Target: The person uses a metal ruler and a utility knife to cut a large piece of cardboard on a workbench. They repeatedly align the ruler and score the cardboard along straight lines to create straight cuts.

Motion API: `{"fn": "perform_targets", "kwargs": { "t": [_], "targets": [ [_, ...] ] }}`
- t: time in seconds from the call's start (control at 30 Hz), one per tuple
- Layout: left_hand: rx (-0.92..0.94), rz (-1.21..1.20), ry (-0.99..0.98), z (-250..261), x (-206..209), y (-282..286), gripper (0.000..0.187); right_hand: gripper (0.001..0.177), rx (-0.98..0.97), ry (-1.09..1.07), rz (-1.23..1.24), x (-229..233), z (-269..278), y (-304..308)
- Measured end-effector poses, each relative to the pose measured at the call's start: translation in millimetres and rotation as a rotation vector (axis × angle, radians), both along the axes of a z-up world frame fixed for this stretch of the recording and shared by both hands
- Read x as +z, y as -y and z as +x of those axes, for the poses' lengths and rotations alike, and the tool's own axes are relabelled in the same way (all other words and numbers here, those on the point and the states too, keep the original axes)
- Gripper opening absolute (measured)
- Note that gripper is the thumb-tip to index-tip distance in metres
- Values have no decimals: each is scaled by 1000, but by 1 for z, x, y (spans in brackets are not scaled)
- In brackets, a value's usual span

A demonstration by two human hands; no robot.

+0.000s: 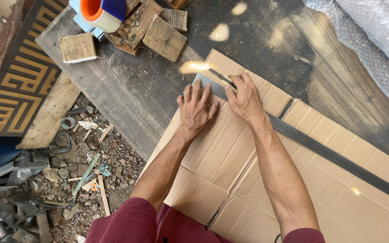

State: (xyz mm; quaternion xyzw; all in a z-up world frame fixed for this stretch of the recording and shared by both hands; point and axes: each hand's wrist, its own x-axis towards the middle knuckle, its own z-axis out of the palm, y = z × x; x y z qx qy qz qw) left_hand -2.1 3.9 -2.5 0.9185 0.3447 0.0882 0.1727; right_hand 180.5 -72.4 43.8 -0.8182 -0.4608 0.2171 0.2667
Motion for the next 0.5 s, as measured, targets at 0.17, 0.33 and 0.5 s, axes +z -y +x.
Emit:
{"fn": "perform_targets", "kwargs": {
  "t": [0.17, 0.33, 0.5],
  "targets": [
    [-11, -34, -52, 6, 1, -2, 65, 35, 120, 300, -154, 23, -9, -7],
    [-65, -50, -86, 12, 9, -1, 68, 25, 174, 422, -129, 24, -20, -19],
    [-128, 40, -177, 15, 14, -4, 72, 20, 225, 472, -126, 12, -19, -20]
  ]
}}
